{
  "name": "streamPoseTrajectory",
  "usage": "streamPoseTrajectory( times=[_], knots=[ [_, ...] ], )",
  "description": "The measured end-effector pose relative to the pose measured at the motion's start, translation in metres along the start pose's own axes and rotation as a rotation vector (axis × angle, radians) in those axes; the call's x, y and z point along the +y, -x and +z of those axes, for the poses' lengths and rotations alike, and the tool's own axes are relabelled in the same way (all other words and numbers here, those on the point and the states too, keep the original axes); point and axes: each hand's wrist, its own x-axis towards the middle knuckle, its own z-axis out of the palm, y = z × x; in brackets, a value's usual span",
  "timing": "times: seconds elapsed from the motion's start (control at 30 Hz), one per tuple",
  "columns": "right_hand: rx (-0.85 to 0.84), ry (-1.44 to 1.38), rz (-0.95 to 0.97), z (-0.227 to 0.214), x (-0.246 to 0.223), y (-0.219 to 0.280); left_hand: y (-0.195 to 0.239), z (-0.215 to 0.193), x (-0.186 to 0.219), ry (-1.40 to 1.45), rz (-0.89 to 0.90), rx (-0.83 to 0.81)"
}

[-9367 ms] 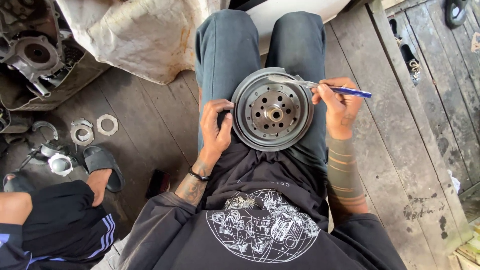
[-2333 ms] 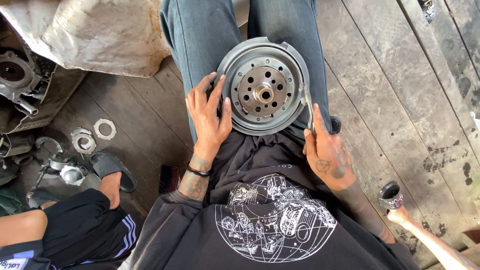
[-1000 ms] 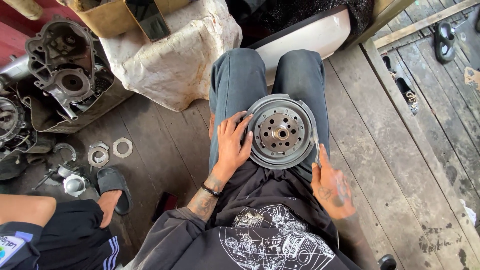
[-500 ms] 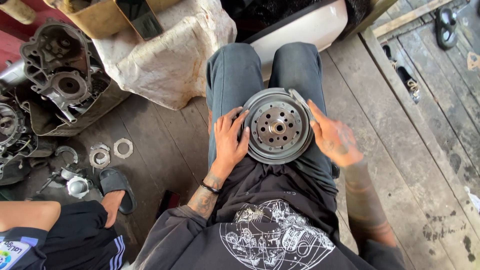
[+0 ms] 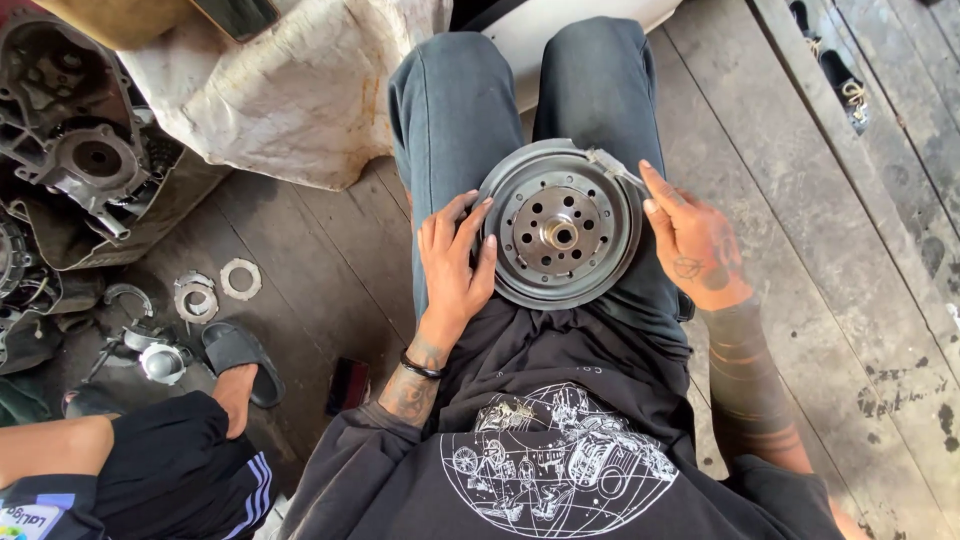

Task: Cleaning a motorcycle clutch component using a small brush to remove debris from its surfaces and crevices.

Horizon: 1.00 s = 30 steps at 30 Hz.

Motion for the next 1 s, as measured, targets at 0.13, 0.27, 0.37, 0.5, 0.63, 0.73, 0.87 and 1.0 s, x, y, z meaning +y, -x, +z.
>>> streamPoseTrajectory(
  times=[0.13, 0.27, 0.37, 0.5, 0.63, 0.73, 0.87, 1.0],
  knots=[
    [0.015, -0.030, 0.015, -0.002, 0.005, 0.011, 0.003, 0.001, -0.005, -0.008, 0.003, -0.016],
    [0.013, -0.047, 0.033, -0.012, -0.005, 0.019, 0.001, 0.000, -0.002, 0.014, -0.006, -0.010],
    [0.000, -0.071, 0.059, -0.013, -0.001, 0.027, 0.001, -0.001, -0.001, 0.019, -0.008, -0.007],
    [-0.028, -0.070, 0.121, -0.019, -0.008, 0.036, 0.002, 0.001, -0.005, 0.024, -0.009, -0.004],
    [-0.026, -0.121, 0.203, -0.017, -0.016, 0.048, 0.004, 0.001, -0.008, 0.017, 0.005, -0.019],
    [-0.036, -0.100, 0.266, -0.022, -0.031, 0.056, 0.005, 0.002, -0.009, 0.008, 0.018, -0.023],
    [-0.038, -0.076, 0.328, -0.021, -0.043, 0.068, 0.005, 0.001, -0.008, 0.016, 0.013, -0.028],
    [-0.035, -0.045, 0.346, -0.017, -0.048, 0.078, 0.004, 0.001, -0.008, 0.013, 0.021, -0.027]
  ],
)
